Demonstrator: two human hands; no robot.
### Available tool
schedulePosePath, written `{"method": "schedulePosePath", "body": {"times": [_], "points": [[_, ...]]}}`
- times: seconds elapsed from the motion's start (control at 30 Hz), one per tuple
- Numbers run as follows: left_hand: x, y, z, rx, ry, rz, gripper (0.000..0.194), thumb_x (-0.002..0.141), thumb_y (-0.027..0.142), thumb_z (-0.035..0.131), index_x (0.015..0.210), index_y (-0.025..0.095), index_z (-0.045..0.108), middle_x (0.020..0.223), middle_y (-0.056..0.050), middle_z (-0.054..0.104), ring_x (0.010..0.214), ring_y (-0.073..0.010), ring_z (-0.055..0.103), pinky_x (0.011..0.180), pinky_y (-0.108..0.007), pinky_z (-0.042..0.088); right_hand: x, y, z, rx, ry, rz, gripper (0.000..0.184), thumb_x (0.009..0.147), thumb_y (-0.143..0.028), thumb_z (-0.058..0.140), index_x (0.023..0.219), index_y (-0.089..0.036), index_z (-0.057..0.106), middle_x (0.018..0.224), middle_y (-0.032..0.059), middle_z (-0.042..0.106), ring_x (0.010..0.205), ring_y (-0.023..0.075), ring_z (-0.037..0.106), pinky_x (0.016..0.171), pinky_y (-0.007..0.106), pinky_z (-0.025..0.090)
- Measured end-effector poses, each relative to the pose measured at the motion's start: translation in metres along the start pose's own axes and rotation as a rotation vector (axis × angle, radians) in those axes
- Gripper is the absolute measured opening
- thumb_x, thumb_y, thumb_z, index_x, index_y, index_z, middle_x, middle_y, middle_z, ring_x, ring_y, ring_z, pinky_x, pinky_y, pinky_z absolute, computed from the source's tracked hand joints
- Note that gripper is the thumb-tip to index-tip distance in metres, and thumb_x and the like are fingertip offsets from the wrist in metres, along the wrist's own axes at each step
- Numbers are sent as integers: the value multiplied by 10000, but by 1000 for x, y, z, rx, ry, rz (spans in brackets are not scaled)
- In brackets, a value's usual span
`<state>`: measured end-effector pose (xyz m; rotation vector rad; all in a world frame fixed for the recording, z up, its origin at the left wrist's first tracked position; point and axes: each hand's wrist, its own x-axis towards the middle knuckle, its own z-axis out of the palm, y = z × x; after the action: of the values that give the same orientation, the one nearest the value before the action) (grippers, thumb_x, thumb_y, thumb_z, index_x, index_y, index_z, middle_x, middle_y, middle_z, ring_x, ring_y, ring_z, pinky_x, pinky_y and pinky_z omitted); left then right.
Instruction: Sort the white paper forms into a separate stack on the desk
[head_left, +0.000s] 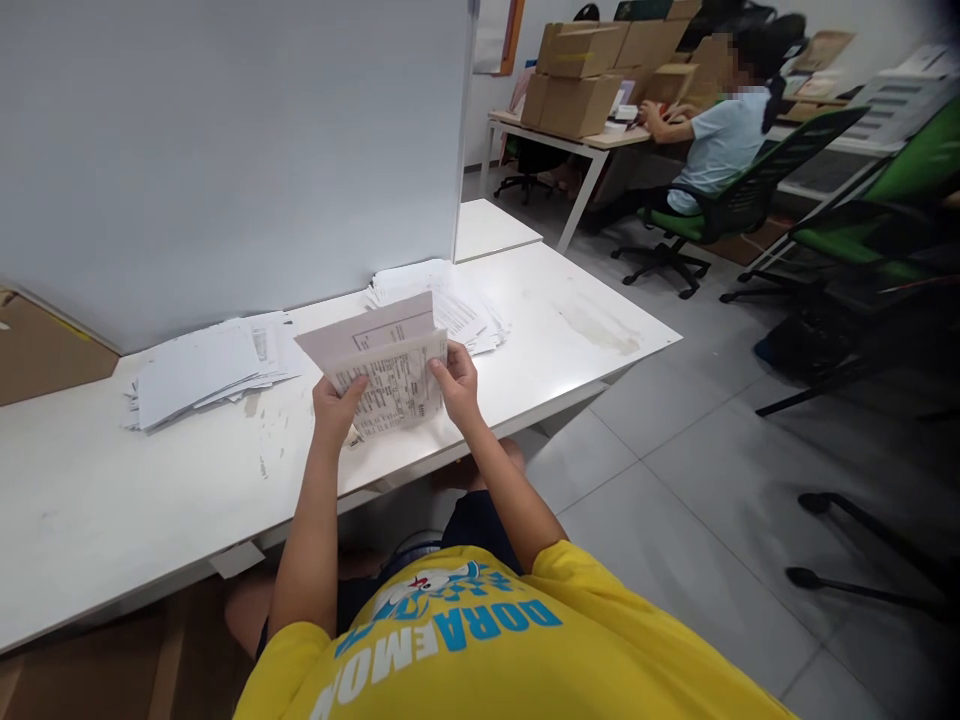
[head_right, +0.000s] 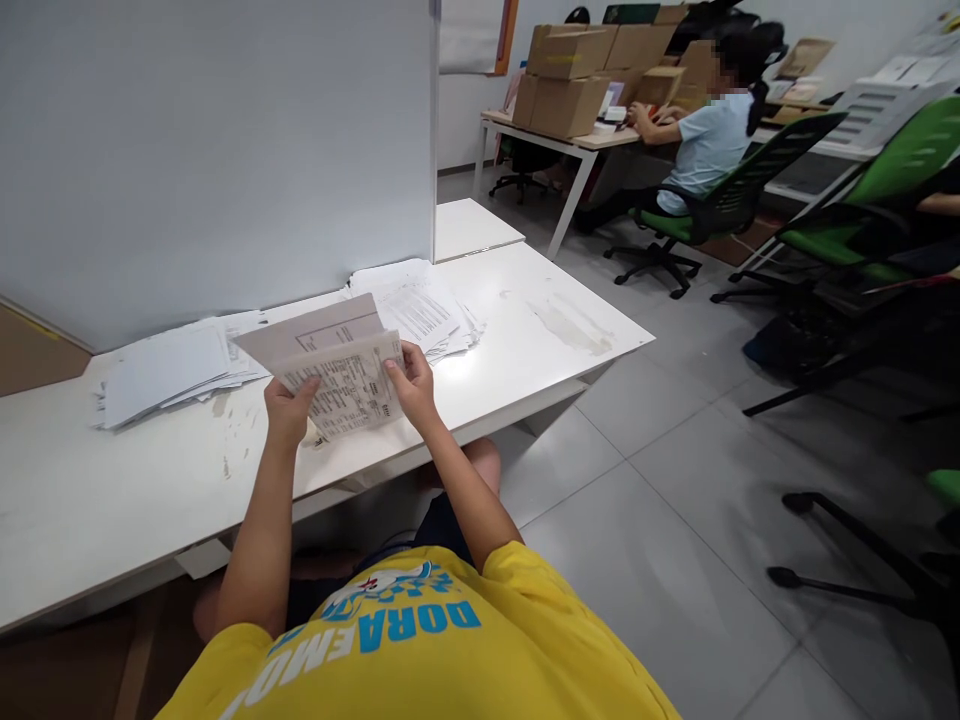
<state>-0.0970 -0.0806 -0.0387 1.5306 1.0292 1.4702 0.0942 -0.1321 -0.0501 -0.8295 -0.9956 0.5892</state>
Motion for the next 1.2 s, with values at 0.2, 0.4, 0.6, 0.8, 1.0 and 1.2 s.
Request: {"method": "schedulePosePath", "body": {"times": [0.2,0.4,0.6,0.8,1.0,1.2], "points": [[-3,-6,0,-11,-18,70,510,677,534,780,985,138,683,962,-123,740,944,-279,708,814,-380,591,-6,4,3,-42,20,-6,365,844,-512,634,1070,-232,573,989,56,657,946,219,621,863,355,512],[-1,-3,2,0,-16,170,587,686,584,761,1056,141,656,993,-123,727,945,-266,708,802,-354,588,-6,4,-6,-138,-39,27,462,845,-510,627,1197,-222,545,1172,102,651,1111,244,606,964,378,486],[-10,7,5,-10,38,200,568,725,545,759,1101,138,632,976,-99,712,924,-239,702,823,-348,577,-20,11,-7,-146,-87,182,390,844,-539,607,1027,-197,646,1014,81,709,1007,266,648,870,384,523],[10,16,5,-18,46,335,623,721,626,726,1126,166,615,950,-82,681,959,-249,686,849,-373,561,0,-15,0,-211,-101,35,374,858,-567,579,922,-205,645,844,49,666,846,235,629,771,358,515],[14,8,2,-50,48,299,578,693,597,764,1061,178,610,906,-55,629,870,-201,648,776,-321,543,1,-7,1,-160,-137,70,462,827,-610,606,1077,-221,579,990,66,654,961,244,618,818,352,519],[11,7,1,-21,6,331,548,726,579,737,1103,219,571,924,-37,575,740,-149,581,644,-262,501,-12,8,-2,-157,-76,105,424,821,-575,626,1041,-217,569,969,62,659,912,234,620,777,341,515]]}}
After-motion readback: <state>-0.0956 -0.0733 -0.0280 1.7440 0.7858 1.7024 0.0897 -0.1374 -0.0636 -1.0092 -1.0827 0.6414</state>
